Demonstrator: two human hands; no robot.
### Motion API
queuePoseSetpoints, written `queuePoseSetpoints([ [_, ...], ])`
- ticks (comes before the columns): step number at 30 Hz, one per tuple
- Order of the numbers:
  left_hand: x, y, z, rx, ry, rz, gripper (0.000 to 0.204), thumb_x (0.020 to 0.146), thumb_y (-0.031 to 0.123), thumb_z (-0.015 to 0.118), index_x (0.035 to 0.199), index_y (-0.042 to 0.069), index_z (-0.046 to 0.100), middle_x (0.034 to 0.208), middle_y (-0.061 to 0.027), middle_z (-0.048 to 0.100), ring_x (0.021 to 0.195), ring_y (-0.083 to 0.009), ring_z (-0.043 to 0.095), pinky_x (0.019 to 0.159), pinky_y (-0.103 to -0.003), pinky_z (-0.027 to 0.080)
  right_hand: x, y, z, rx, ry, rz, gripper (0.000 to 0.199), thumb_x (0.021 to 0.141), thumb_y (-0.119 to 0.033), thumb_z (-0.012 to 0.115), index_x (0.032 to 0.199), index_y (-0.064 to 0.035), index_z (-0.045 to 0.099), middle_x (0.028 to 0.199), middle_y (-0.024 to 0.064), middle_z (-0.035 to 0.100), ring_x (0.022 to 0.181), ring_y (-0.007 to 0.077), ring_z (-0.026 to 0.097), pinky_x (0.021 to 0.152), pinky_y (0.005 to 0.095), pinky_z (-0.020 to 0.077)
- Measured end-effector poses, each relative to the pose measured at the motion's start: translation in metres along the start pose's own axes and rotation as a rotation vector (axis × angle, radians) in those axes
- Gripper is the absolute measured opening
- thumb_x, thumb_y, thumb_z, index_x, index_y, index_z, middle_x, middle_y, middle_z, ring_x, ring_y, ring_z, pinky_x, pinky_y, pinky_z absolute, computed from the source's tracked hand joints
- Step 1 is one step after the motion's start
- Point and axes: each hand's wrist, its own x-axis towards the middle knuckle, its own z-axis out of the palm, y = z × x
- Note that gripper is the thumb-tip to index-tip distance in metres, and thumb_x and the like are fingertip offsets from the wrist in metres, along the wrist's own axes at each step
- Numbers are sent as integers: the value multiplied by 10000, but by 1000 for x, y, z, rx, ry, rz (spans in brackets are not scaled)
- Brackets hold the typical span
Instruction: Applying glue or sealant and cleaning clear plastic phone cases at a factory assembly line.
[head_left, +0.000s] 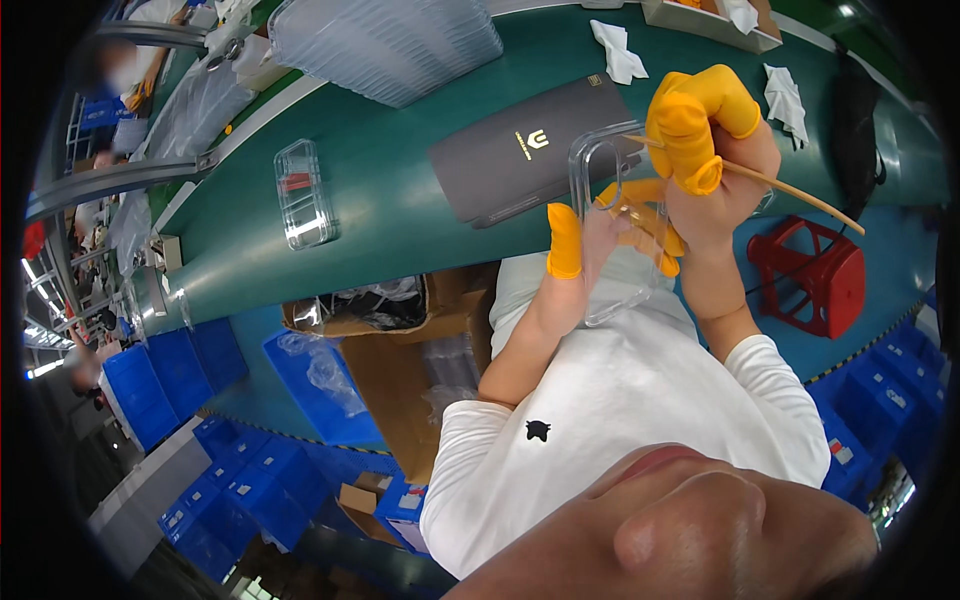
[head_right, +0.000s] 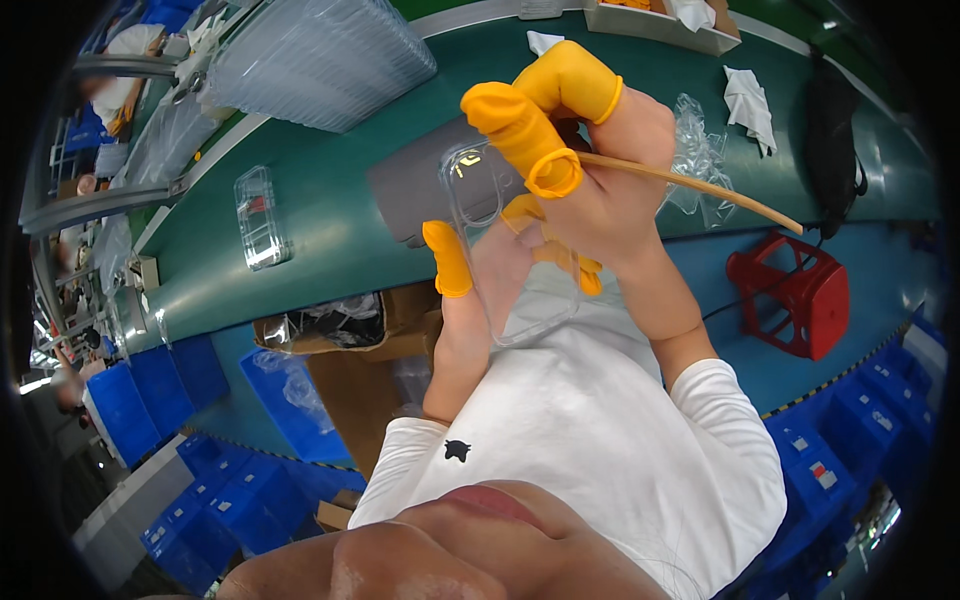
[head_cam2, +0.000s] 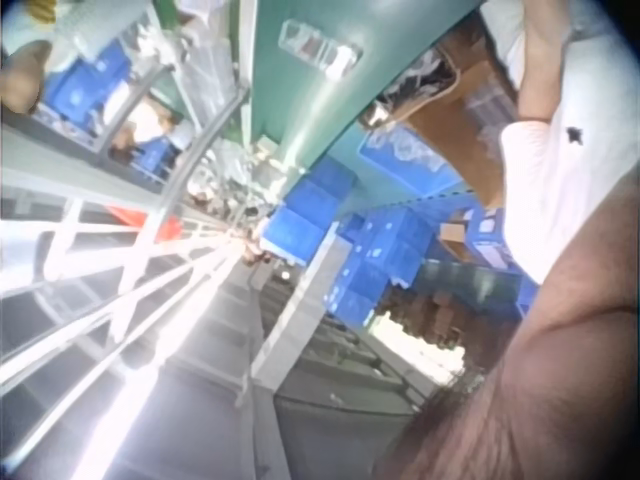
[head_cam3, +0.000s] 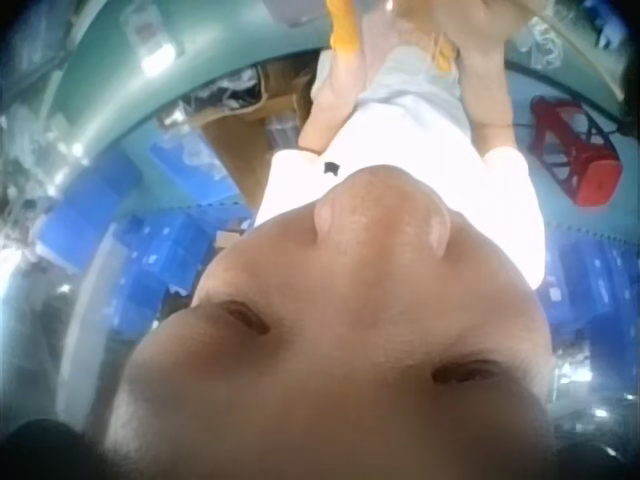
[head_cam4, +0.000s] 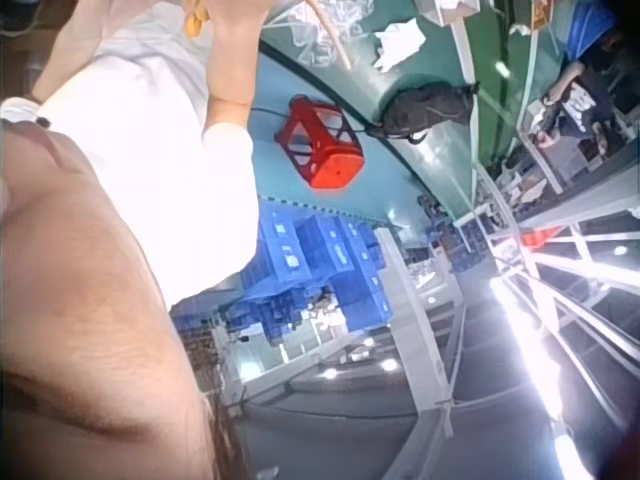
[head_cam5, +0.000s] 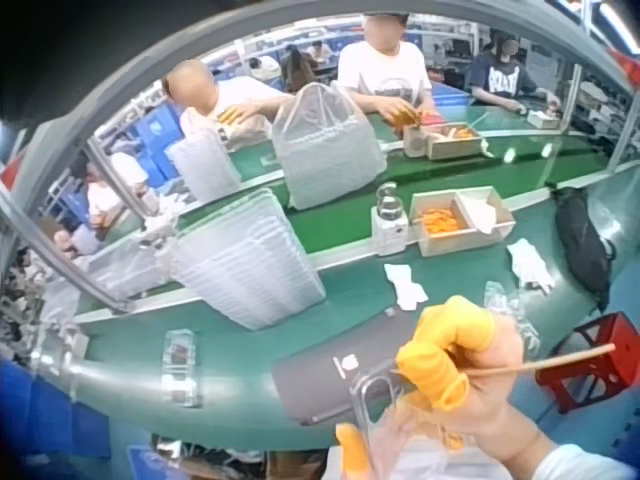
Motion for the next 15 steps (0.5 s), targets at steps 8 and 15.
queuePoseSetpoints([
  [8, -5, -2, -1, 64, -31, 22, 848, 938, 648, 88, 1400, -36, 285, 1164, -144, 543, 1026, -230, 550, 971, -366, 372, -5, 2, 0, -101, 9, -14, 188, 856, -130, 690, 909, 39, 626, 751, 40, 616, 613, 90, 576, 592, 173, 446],
  [15, -9, 1, -7, 34, -61, 11, 768, 978, 578, 124, 1376, -47, 327, 1177, -142, 542, 1041, -216, 537, 995, -361, 350, -5, 2, 0, -147, -49, -19, 200, 829, -126, 718, 892, 45, 634, 755, 40, 627, 629, 95, 588, 615, 185, 461],
])
